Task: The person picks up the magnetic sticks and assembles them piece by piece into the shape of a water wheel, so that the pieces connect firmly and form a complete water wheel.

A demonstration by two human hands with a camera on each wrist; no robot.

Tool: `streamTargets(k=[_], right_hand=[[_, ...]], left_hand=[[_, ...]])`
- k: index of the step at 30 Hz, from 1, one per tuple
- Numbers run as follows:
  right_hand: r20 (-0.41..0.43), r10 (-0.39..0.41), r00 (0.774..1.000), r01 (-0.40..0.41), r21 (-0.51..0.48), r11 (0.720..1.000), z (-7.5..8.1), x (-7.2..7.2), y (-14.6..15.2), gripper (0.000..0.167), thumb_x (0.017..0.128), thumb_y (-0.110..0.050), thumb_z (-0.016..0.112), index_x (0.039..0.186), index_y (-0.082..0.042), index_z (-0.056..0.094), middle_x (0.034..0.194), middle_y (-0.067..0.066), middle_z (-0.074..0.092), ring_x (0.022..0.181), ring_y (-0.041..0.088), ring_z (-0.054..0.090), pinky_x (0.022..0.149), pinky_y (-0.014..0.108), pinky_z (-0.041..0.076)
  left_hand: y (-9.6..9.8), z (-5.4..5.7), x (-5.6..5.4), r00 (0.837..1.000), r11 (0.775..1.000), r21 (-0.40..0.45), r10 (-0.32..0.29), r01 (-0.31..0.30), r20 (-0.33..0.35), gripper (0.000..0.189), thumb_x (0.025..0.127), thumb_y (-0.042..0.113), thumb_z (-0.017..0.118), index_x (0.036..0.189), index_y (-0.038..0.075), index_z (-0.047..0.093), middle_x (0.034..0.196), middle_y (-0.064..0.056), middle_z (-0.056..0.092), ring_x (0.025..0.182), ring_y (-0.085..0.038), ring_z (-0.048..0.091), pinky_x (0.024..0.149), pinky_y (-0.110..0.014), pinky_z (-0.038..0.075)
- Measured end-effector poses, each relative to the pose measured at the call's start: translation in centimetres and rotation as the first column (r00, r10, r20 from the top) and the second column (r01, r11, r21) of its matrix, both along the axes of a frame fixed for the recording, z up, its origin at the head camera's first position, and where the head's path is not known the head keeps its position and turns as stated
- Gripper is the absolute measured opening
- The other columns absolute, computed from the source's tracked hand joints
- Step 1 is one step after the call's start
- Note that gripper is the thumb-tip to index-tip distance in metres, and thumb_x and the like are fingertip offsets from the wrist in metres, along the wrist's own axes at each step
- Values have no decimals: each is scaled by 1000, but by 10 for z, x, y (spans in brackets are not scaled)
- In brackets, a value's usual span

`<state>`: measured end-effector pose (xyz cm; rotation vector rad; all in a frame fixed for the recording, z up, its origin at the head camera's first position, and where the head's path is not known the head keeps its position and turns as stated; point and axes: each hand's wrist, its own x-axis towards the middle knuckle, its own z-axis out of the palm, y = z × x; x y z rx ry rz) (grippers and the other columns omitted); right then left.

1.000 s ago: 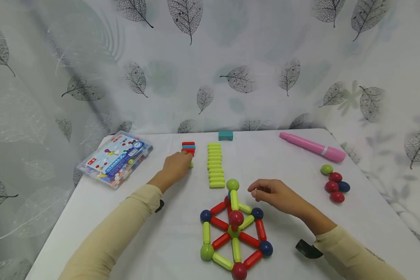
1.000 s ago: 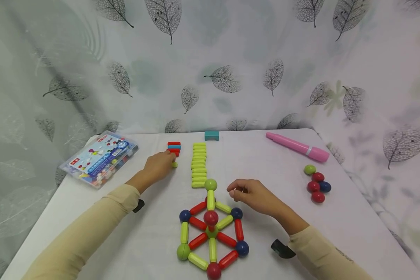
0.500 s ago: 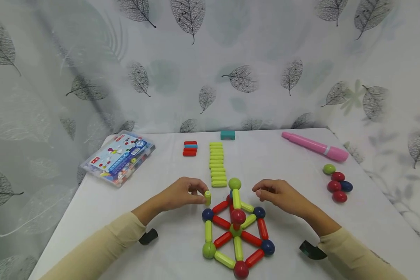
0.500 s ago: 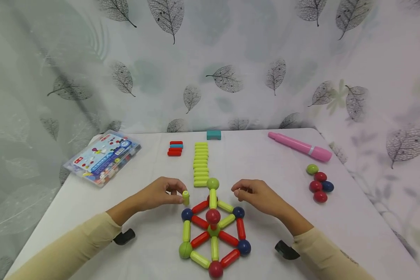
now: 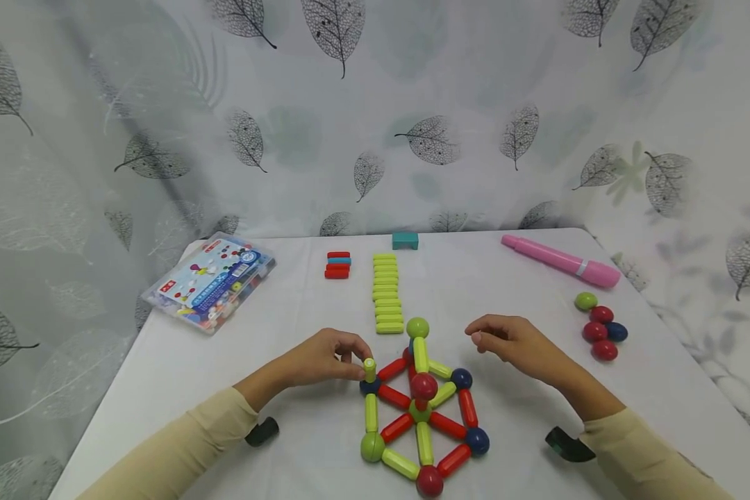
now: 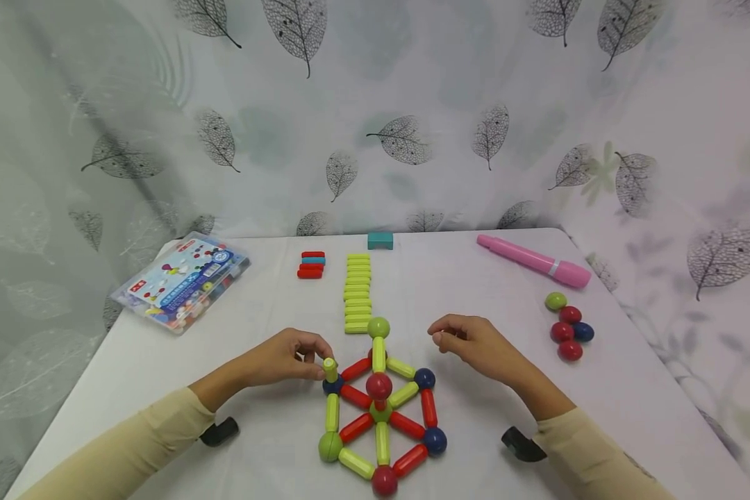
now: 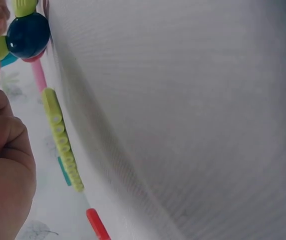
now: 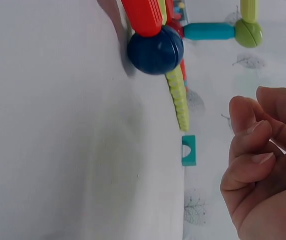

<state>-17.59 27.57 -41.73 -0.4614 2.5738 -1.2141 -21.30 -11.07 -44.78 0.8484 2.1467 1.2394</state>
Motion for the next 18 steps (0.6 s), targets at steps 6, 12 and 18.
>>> streamTargets(k=[6, 12, 18], right_hand=[[14, -5, 1000, 5, 41, 999, -1, 2, 6, 29, 101, -30, 65, 122, -10, 68, 102, 6, 69, 92, 28, 61, 74, 34, 56], [5, 147, 989, -145, 176, 974, -4, 9, -3, 24, 95, -29, 73, 115, -15, 72, 94, -9, 66, 83, 15, 58, 69, 24, 53], [-20, 182, 983, -171, 249, 953, -11, 14, -19, 23, 92, -30, 77, 113, -21, 74, 89, -14, 64, 79, 8, 55, 69, 23, 51]], left_hand=[[-1, 1, -3, 1000, 999, -34, -15, 15, -20, 23, 89, 21, 79, 110, 26, 72, 105, 9, 71, 78, -16, 60, 69, -27, 51], [-3, 8, -25, 974, 982, -178, 21, -62, -225, 26, 89, 13, 79, 114, 18, 72, 97, 11, 69, 78, -14, 59, 70, -26, 53], [-2, 10, -69, 840, 864, -269, 266, -426, -473, 26, 94, 14, 73, 119, 9, 72, 107, -5, 70, 95, -23, 63, 84, -37, 56]])
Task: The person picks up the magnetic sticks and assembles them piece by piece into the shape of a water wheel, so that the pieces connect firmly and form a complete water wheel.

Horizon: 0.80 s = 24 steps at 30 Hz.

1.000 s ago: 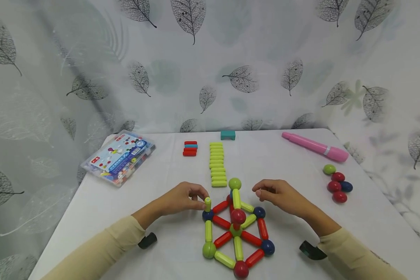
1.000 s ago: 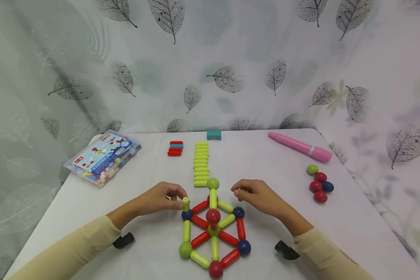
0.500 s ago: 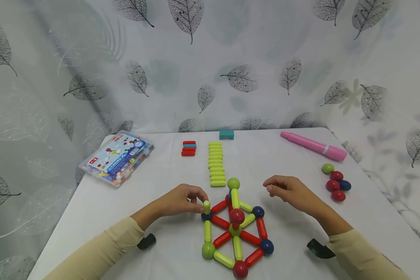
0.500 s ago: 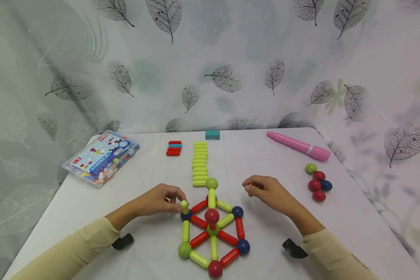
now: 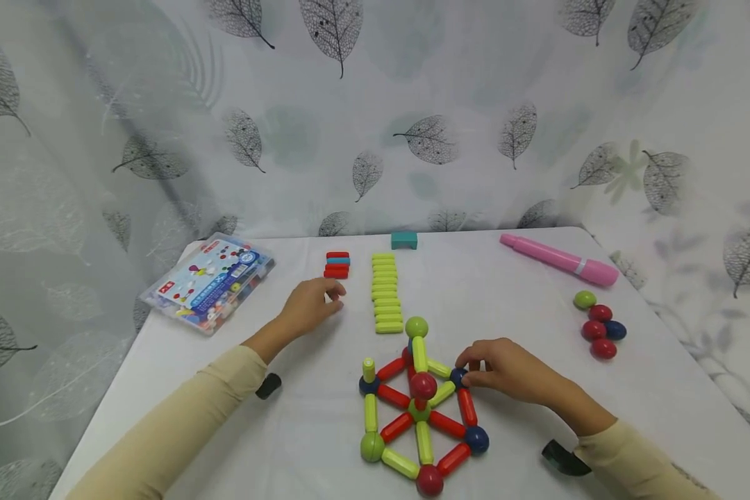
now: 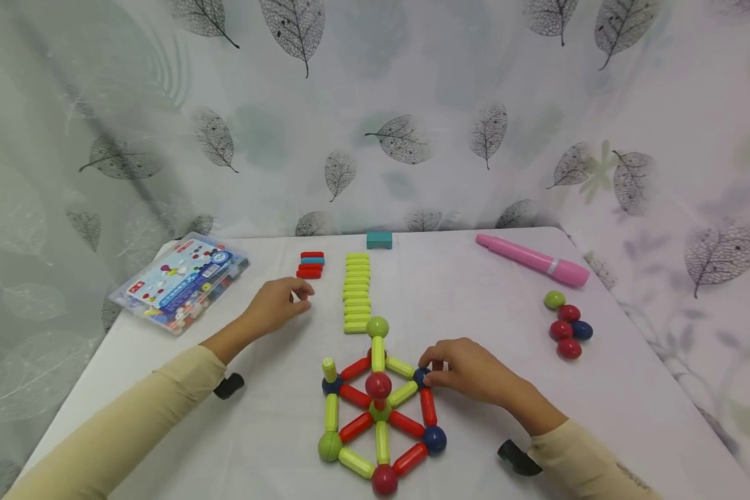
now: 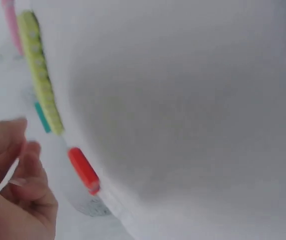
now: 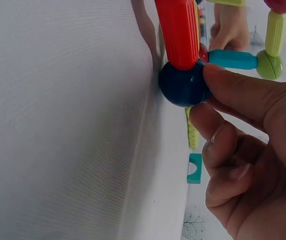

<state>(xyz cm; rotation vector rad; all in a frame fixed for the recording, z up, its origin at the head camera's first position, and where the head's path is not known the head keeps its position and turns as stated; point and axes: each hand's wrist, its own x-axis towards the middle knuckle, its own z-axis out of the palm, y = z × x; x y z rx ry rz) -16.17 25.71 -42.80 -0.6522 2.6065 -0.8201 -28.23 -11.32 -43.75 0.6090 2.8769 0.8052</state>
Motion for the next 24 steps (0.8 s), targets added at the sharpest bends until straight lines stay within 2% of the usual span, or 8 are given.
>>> streamTargets(k=[4, 6, 9, 13, 17, 20, 24], right_hand=[[-20, 5, 1000, -4, 28, 1000, -1, 1, -1, 22, 92, -30, 77, 112, -21, 74, 90, -15, 64, 79, 7, 55, 70, 22, 52], [-19, 10, 1000, -10, 31, 999, -1, 1, -1, 22, 92, -30, 77, 112, -22, 74, 89, -16, 64, 80, 6, 55, 70, 22, 52], [-19, 16, 1000, -15, 28, 999, -1, 1, 0, 22, 92, -30, 76, 113, -22, 74, 88, -15, 63, 79, 7, 55, 69, 23, 52], [-19, 21, 1000, -20, 29, 999, 0, 0, 1, 22, 92, -30, 76, 112, -22, 73, 88, -16, 63, 78, 6, 55, 68, 23, 52], [-21, 24, 999, -23, 32, 999, 1, 0, 0, 21, 92, -30, 77, 112, -22, 73, 88, -16, 64, 78, 6, 55, 68, 23, 51], [-23, 29, 999, -28, 34, 999, 1, 0, 0, 22, 92, -30, 77, 112, -22, 73, 92, -16, 67, 78, 6, 55, 69, 23, 52], [-24, 31, 999, -30, 34, 999, 1, -1, 0, 22, 92, -31, 76, 112, -22, 73, 96, -15, 68, 79, 5, 56, 70, 23, 52]], left_hand=[[4, -1, -28, 992, 981, -149, 116, -121, -45, 35, 97, 16, 69, 131, 8, 68, 126, -14, 67, 112, -31, 64, 94, -48, 55], [7, 0, -38, 991, 967, -217, 128, -134, -43, 37, 98, 16, 67, 133, 7, 66, 127, -16, 67, 114, -33, 64, 93, -50, 56], [14, 0, -48, 991, 938, -321, 118, -130, -56, 28, 100, 14, 62, 126, 7, 68, 119, -16, 69, 108, -34, 66, 84, -51, 58], [19, -1, -52, 991, 907, -401, 110, -130, -73, 22, 100, 15, 61, 118, 5, 68, 111, -15, 67, 102, -34, 64, 78, -52, 59], [17, 0, -54, 989, 885, -442, 113, -143, -93, 29, 98, 19, 66, 121, 3, 68, 111, -16, 65, 101, -34, 62, 80, -53, 58], [16, -3, -57, 987, 876, -458, 105, -150, -122, 26, 98, 17, 66, 120, 3, 69, 109, -16, 65, 98, -32, 61, 78, -51, 59], [14, -10, -60, 985, 863, -487, 61, -134, -163, 23, 99, 14, 64, 120, 5, 69, 109, -15, 68, 97, -31, 62, 78, -49, 60]])
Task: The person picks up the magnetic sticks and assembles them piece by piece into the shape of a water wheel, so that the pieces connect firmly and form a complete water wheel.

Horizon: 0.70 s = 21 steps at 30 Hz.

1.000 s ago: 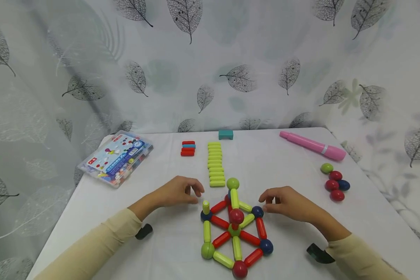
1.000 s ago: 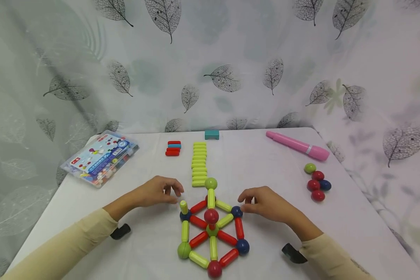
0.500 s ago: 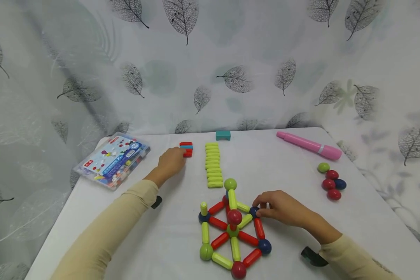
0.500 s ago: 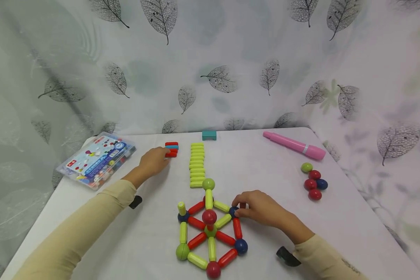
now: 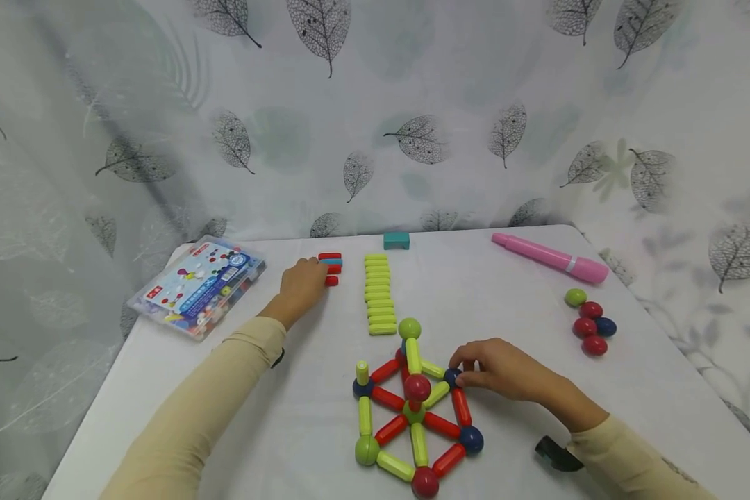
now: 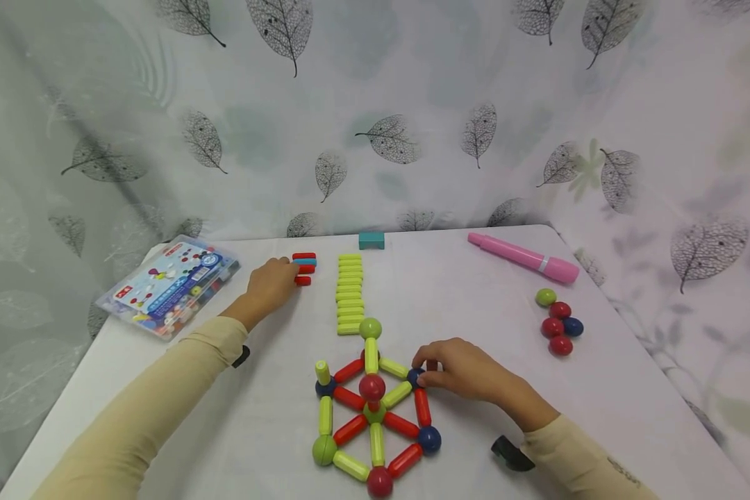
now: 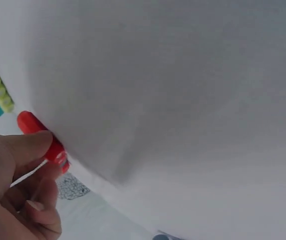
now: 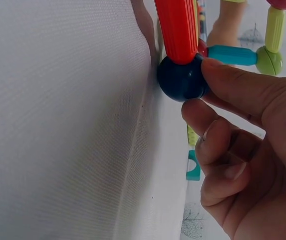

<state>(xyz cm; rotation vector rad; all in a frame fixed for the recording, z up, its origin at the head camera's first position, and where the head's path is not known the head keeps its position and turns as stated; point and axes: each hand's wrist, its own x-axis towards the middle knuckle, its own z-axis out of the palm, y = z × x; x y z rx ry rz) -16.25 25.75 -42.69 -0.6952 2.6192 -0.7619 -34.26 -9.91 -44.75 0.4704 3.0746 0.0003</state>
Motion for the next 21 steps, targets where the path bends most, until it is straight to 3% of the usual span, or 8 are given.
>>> streamTargets(k=[3, 6, 8, 10, 13, 16, 18, 21], right_hand=[[4, 2, 1000, -2, -3, 1000, 0, -1, 0, 22, 93, -31, 76, 112, -22, 73, 92, -15, 67, 79, 6, 55, 69, 23, 52], [9, 5, 1000, -5, -5, 1000, 0, -1, 1, 21, 93, -31, 75, 112, -22, 73, 89, -15, 65, 78, 6, 55, 68, 23, 51], [17, 7, 1000, -7, -7, 1000, 0, -1, 0, 21, 93, -32, 75, 112, -22, 73, 89, -15, 64, 78, 6, 55, 68, 23, 51], [22, 8, 1000, -8, -8, 1000, 0, -1, 0, 21, 93, -31, 75, 112, -23, 72, 88, -15, 64, 78, 7, 55, 68, 23, 51], [24, 8, 1000, -8, -4, 1000, -1, -1, 1, 20, 93, -31, 75, 111, -24, 72, 88, -15, 64, 78, 7, 56, 68, 23, 52], [16, 13, 1000, -13, 1, 1000, -1, -2, 1, 20, 93, -30, 76, 111, -24, 72, 88, -16, 65, 78, 7, 56, 68, 23, 52], [9, 16, 1000, -16, 3, 1000, -1, -3, 1, 19, 93, -30, 76, 111, -24, 72, 88, -16, 64, 78, 7, 57, 69, 23, 52], [11, 20, 1000, -20, -1, 1000, -2, -3, 0, 19, 93, -29, 76, 111, -24, 72, 88, -16, 64, 78, 7, 57, 68, 23, 52]], left_hand=[[-2, -3, -1, 999, 999, -30, -45, 44, -28, 21, 99, 15, 66, 119, 8, 69, 108, -13, 71, 97, -29, 64, 80, -48, 60], [0, 2, 6, 990, 992, -11, -124, 124, -72, 18, 97, 16, 70, 114, 11, 70, 105, -9, 73, 95, -26, 66, 82, -45, 60], [3, 12, 20, 972, 977, 24, -210, 213, -107, 17, 94, 17, 74, 110, 12, 72, 102, -6, 73, 93, -23, 66, 79, -41, 60], [7, 25, 39, 937, 942, 60, -318, 329, -148, 19, 91, 18, 78, 109, 14, 73, 100, -4, 73, 91, -21, 66, 76, -37, 60], [13, 44, 72, 846, 851, 103, -485, 515, -220, 22, 88, 20, 82, 108, 15, 74, 99, 0, 73, 90, -17, 65, 71, -29, 59], [13, 55, 102, 727, 735, 107, -620, 670, -296, 23, 86, 20, 84, 106, 16, 74, 97, 3, 74, 89, -13, 65, 70, -23, 57], [12, 58, 118, 653, 665, 91, -684, 742, -325, 23, 85, 20, 85, 105, 17, 74, 96, 5, 73, 88, -11, 64, 69, -19, 55], [10, 60, 135, 570, 585, 70, -746, 808, -344, 23, 84, 21, 85, 104, 18, 74, 94, 7, 72, 86, -9, 62, 69, -14, 53]])
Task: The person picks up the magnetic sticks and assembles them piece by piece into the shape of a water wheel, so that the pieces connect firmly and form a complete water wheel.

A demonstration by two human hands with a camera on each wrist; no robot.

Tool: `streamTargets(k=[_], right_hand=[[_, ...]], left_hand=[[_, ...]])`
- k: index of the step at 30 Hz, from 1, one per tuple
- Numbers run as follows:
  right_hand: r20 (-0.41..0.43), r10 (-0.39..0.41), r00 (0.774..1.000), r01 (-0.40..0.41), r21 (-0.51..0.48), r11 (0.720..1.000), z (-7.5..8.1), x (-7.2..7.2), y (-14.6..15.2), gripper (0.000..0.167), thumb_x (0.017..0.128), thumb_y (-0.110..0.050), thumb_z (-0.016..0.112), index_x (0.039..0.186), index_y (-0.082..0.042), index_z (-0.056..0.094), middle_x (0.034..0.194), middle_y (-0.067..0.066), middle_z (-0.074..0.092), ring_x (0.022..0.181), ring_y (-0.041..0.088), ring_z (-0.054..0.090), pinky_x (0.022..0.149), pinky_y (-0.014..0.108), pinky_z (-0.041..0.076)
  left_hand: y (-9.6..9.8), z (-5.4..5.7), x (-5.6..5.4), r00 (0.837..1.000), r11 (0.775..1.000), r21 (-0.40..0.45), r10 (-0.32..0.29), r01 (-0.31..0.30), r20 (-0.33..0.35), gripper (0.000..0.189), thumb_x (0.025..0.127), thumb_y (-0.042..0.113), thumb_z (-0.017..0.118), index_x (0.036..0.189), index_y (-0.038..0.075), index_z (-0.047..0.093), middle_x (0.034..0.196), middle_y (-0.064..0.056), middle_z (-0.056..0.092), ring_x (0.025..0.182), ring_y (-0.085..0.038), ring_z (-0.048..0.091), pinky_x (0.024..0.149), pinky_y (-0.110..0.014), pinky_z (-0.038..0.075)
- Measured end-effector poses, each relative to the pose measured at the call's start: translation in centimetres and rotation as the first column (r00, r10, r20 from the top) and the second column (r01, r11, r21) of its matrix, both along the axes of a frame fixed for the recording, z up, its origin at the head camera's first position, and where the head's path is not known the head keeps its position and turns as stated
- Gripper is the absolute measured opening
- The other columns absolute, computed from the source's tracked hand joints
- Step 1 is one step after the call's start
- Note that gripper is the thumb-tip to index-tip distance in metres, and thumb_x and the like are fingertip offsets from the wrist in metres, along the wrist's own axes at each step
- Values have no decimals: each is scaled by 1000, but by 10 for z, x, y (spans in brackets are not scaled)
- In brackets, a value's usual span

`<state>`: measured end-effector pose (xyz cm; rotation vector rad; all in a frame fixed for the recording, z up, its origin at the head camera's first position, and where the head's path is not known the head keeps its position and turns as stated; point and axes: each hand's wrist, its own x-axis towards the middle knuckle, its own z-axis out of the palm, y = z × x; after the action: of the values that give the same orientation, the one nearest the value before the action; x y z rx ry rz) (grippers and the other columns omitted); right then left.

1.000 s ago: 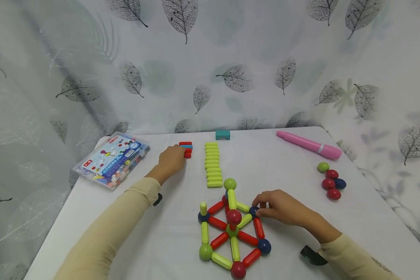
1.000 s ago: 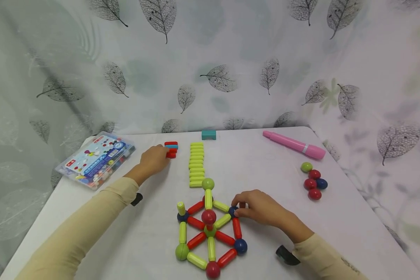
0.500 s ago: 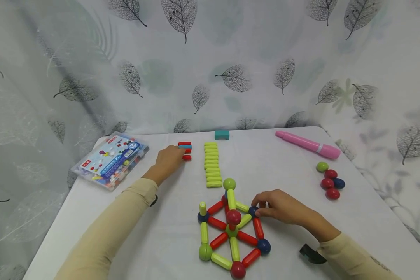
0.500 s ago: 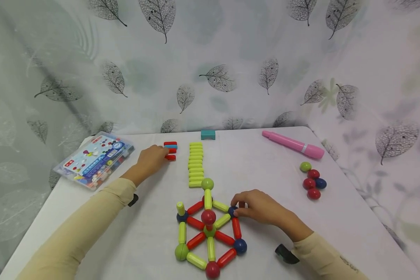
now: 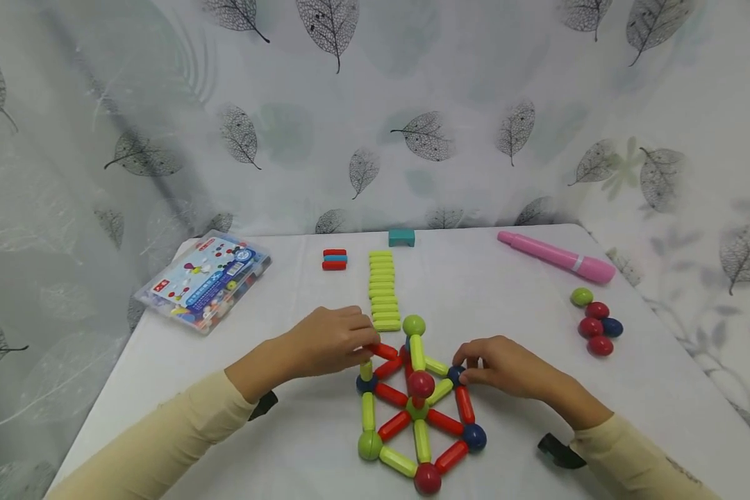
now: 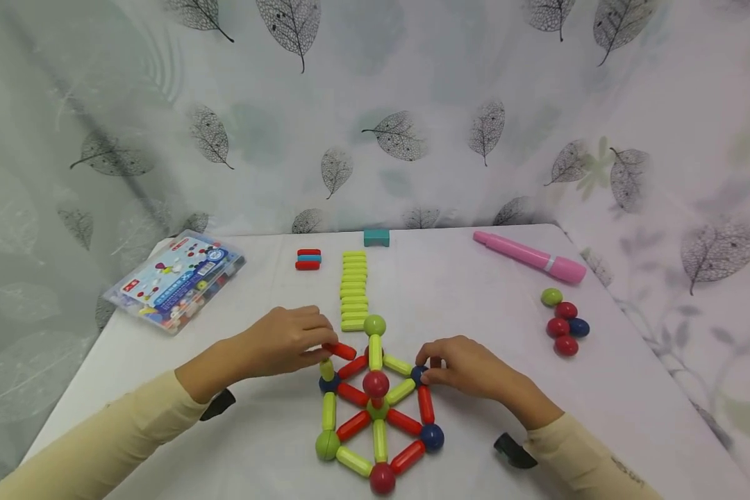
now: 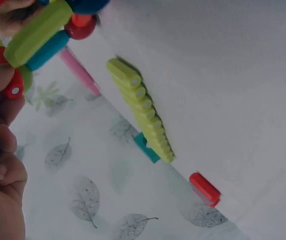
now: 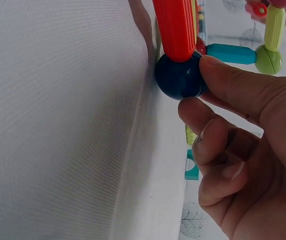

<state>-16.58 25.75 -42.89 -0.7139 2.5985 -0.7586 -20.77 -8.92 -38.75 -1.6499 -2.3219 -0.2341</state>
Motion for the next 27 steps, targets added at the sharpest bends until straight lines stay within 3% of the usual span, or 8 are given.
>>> streamTargets(k=[4, 8, 17, 27], right_hand=[[12, 1, 1000, -1, -5, 1000, 1, 0, -1, 19, 93, -30, 75, 111, -24, 72, 87, -15, 63, 78, 7, 56, 68, 23, 52], [8, 1, 1000, -1, -6, 1000, 1, 1, -1, 19, 94, -30, 75, 111, -24, 72, 87, -15, 63, 78, 6, 55, 68, 23, 52], [11, -1, 1000, 1, -11, 1000, 1, 1, 0, 19, 94, -30, 75, 111, -24, 72, 87, -15, 63, 78, 8, 56, 68, 23, 52], [-10, -23, 1000, 23, 1, 1000, 9, 3, 9, 31, 94, -35, 74, 120, -19, 71, 91, -14, 65, 80, 8, 57, 69, 23, 52]], left_hand=[[1, -1, 12, 996, 996, 16, -88, 87, 19, 23, 85, 23, 84, 104, 18, 74, 94, 8, 70, 86, -7, 61, 70, -9, 50], [2, -3, 17, 990, 989, 67, -135, 132, 51, 24, 84, 23, 85, 104, 17, 73, 95, 7, 71, 86, -6, 62, 74, -8, 49], [2, -6, 18, 982, 981, 134, -154, 138, 111, 24, 84, 22, 86, 104, 15, 73, 95, 6, 72, 87, -6, 63, 77, -8, 50], [2, -12, 21, 988, 971, 205, -137, 119, 77, 29, 81, 21, 88, 106, 14, 74, 98, 5, 73, 90, -7, 66, 77, -12, 53]])
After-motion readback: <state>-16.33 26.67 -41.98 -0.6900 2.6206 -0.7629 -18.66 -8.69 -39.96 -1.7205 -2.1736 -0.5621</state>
